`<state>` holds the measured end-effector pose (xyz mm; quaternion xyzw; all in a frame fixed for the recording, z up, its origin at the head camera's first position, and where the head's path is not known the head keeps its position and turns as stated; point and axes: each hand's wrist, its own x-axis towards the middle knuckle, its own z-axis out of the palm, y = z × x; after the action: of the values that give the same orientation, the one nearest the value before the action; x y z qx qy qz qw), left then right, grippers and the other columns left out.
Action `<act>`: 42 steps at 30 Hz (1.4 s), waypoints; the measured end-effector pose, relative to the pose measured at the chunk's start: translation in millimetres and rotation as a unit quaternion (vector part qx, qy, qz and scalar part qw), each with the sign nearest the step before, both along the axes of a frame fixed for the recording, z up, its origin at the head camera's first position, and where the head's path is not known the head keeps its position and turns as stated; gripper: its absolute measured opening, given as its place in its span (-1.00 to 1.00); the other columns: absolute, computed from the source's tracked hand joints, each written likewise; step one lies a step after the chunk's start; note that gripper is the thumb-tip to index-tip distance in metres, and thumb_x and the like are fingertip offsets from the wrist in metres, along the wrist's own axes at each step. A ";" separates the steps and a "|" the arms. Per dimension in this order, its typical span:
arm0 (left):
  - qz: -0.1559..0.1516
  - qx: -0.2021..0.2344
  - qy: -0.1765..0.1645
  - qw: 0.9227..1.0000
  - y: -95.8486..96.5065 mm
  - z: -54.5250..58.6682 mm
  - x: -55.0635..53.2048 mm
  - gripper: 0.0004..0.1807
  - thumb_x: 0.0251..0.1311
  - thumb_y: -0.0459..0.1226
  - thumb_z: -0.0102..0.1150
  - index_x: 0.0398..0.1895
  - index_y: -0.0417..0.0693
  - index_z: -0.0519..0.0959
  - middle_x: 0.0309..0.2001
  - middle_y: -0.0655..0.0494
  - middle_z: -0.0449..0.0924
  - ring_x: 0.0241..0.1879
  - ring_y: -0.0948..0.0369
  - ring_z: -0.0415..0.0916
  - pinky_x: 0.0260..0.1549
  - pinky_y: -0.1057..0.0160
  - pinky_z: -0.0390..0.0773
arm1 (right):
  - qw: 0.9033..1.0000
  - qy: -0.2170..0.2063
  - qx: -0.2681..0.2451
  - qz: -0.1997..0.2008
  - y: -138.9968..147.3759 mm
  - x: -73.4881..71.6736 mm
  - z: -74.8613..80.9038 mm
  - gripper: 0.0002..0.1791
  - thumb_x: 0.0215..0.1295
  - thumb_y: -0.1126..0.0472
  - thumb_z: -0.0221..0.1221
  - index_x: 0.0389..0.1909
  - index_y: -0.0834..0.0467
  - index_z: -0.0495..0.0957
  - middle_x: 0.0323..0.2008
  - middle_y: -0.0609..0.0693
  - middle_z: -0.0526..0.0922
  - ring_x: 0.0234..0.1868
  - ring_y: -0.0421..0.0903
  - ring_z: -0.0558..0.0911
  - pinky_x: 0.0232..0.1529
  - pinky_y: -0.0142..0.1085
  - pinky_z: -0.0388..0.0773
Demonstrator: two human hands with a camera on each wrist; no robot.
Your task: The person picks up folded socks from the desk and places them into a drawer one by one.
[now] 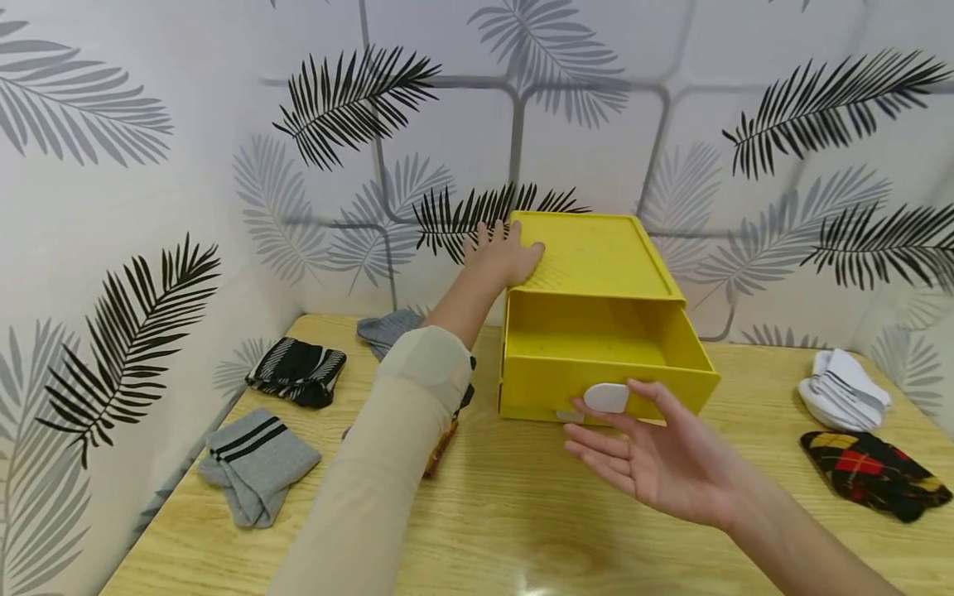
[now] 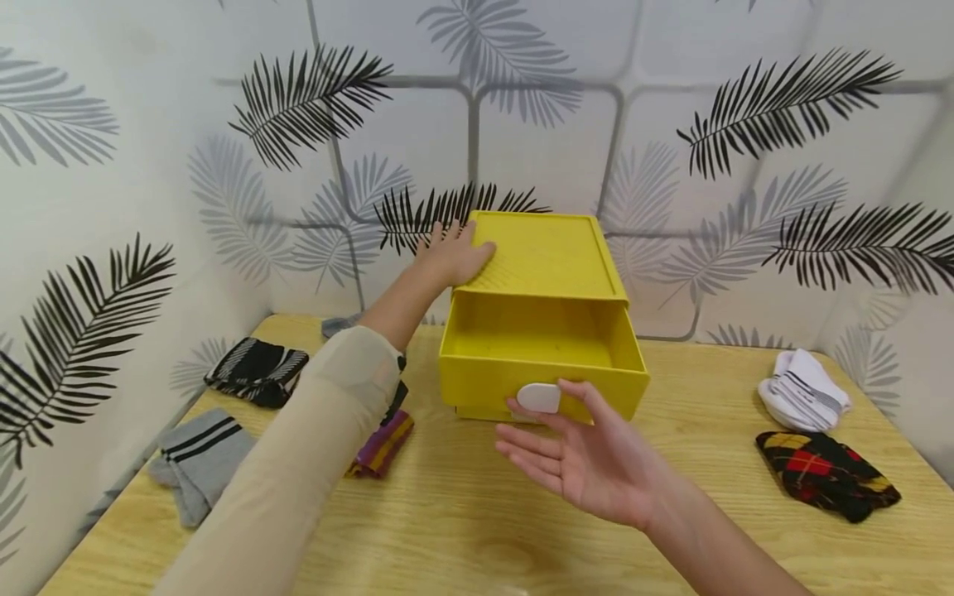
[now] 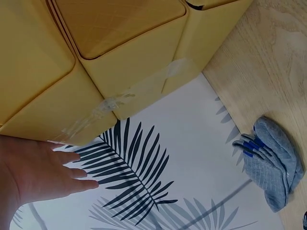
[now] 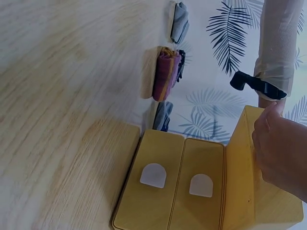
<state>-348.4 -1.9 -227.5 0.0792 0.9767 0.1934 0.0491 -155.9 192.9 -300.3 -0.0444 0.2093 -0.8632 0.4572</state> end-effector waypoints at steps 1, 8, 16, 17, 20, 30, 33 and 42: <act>0.001 0.000 0.001 1.000 0.2 -0.3 -0.1 -0.29 0.35 0.18 -0.52 0.46 0.15 -0.31 0.44 0.05 -0.40 0.36 0.05 -0.60 0.25 -0.02 -0.46 | 1.000 -0.001 0.000 0.001 -0.1 1.8 -0.1 -0.35 0.41 -0.17 -0.28 0.17 0.27 0.39 0.18 0.23 0.34 0.26 0.07 0.25 0.30 -0.26 -0.11; 0.006 -0.006 0.007 1.000 1.3 -1.3 -0.2 -0.26 0.33 0.21 -0.51 0.46 0.14 -0.30 0.44 0.03 -0.37 0.36 0.02 -0.55 0.25 -0.05 -0.41 | 1.000 -0.011 -0.002 0.007 -0.3 12.2 -0.8 -0.33 0.40 -0.19 -0.29 0.16 0.25 0.41 0.18 0.24 0.34 0.27 0.06 0.24 0.30 -0.27 -0.12; 0.009 0.000 0.003 1.000 1.1 -0.4 0.0 -0.24 0.31 0.22 -0.49 0.46 0.15 -0.30 0.44 0.03 -0.37 0.37 0.03 -0.54 0.25 -0.05 -0.39 | 1.000 -0.013 0.000 0.011 0.3 21.8 -2.2 -0.30 0.40 -0.21 -0.34 0.16 0.25 0.42 0.20 0.27 0.31 0.27 0.08 0.22 0.30 -0.28 -0.15; 0.009 0.002 0.001 1.000 1.0 -0.2 0.0 -0.24 0.31 0.22 -0.49 0.46 0.15 -0.30 0.44 0.03 -0.37 0.37 0.03 -0.55 0.25 -0.05 -0.40 | 1.000 -0.011 0.000 0.012 0.6 22.8 -2.4 -0.30 0.40 -0.21 -0.35 0.16 0.25 0.42 0.20 0.27 0.31 0.27 0.08 0.22 0.30 -0.28 -0.15; 0.008 0.006 -0.001 1.000 0.9 0.1 0.3 -0.24 0.31 0.22 -0.47 0.46 0.15 -0.30 0.44 0.03 -0.37 0.36 0.04 -0.56 0.25 -0.05 -0.40 | 1.000 -0.012 0.003 0.012 2.1 25.5 -3.0 -0.29 0.39 -0.22 -0.36 0.16 0.25 0.42 0.19 0.26 0.32 0.27 0.07 0.23 0.31 -0.27 -0.15; 0.010 -0.002 -0.003 1.000 1.0 -0.5 0.4 -0.23 0.31 0.23 -0.48 0.46 0.15 -0.31 0.44 0.02 -0.34 0.37 0.01 -0.51 0.26 -0.06 -0.37 | 1.000 0.000 0.005 0.027 3.0 33.7 -11.2 -0.31 0.41 -0.18 -0.40 0.17 0.23 0.41 0.20 0.23 0.31 0.28 0.07 0.22 0.31 -0.25 -0.16; 0.010 -0.002 -0.005 1.000 0.9 -0.4 0.8 -0.23 0.30 0.24 -0.49 0.46 0.16 -0.32 0.44 0.02 -0.34 0.37 0.02 -0.51 0.26 -0.05 -0.37 | 1.000 0.004 0.001 0.028 2.5 34.3 -13.9 -0.30 0.41 -0.18 -0.42 0.18 0.23 0.40 0.21 0.24 0.30 0.29 0.08 0.20 0.31 -0.24 -0.17; 0.007 0.009 -0.001 1.000 0.6 -1.0 1.5 -0.23 0.31 0.23 -0.45 0.46 0.15 -0.30 0.44 0.01 -0.33 0.37 0.00 -0.51 0.26 -0.06 -0.36 | 1.000 0.009 0.003 0.028 3.4 32.6 -14.7 -0.29 0.41 -0.17 -0.44 0.18 0.27 0.38 0.20 0.26 0.31 0.30 0.11 0.17 0.31 -0.22 -0.21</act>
<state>-346.9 -1.3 -228.5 0.0723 0.9754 0.2028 0.0480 -123.3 196.2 -315.0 -0.0565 0.2146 -0.8493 0.4790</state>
